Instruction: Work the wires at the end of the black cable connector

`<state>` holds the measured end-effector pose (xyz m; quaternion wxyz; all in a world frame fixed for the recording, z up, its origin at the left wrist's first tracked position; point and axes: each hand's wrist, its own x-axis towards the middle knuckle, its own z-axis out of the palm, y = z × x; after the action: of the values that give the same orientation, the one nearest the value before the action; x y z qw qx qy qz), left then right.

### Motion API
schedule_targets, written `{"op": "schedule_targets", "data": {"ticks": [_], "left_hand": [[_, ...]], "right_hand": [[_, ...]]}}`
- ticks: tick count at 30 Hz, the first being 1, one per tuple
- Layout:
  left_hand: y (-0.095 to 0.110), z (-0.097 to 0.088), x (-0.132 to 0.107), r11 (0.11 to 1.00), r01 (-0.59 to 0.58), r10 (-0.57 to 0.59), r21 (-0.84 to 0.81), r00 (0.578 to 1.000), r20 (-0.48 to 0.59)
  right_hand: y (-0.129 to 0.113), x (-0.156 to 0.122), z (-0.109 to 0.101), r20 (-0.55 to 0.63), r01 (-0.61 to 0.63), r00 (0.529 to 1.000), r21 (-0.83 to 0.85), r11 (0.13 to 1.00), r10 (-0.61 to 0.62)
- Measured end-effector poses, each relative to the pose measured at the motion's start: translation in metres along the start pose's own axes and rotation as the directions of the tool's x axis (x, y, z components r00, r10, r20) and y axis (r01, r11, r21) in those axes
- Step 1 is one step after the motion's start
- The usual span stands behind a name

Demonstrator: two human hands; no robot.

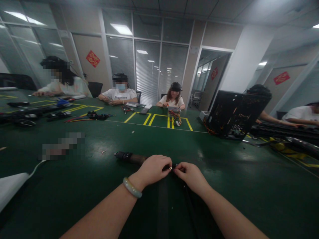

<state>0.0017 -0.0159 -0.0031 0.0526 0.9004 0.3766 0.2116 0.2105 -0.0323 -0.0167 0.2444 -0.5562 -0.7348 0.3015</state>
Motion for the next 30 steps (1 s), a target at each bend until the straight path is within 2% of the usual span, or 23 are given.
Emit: {"op": "schedule_targets", "data": {"ticks": [5, 12, 18, 25, 30], "left_hand": [[-0.0012, 0.0016, -0.0007, 0.999, 0.033, -0.033, 0.001, 0.999, 0.001], [-0.0007, 0.0009, -0.0003, 1.000, -0.021, 0.021, 0.007, 1.000, -0.002], [-0.0007, 0.0013, -0.0006, 1.000, 0.027, -0.026, 0.009, 1.000, -0.012], [0.0002, 0.0000, 0.0003, 0.999, -0.034, 0.034, 0.029, 0.999, 0.005], [0.0001, 0.0013, -0.0010, 1.000, 0.022, -0.023, -0.010, 0.999, -0.036]], "right_hand": [[-0.0006, 0.0004, 0.0003, -0.011, 0.000, 1.000, -0.023, 1.000, 0.000], [-0.0002, -0.0004, 0.0006, -0.018, 0.012, 1.000, 0.000, 1.000, -0.012], [-0.0004, -0.0011, -0.0002, 0.004, -0.005, 1.000, 0.012, 1.000, 0.005], [-0.0007, 0.0000, 0.0000, 0.003, -0.008, 1.000, -0.014, 1.000, 0.008], [-0.0027, -0.0008, -0.0013, 0.013, -0.017, 1.000, -0.008, 1.000, 0.017]]}}
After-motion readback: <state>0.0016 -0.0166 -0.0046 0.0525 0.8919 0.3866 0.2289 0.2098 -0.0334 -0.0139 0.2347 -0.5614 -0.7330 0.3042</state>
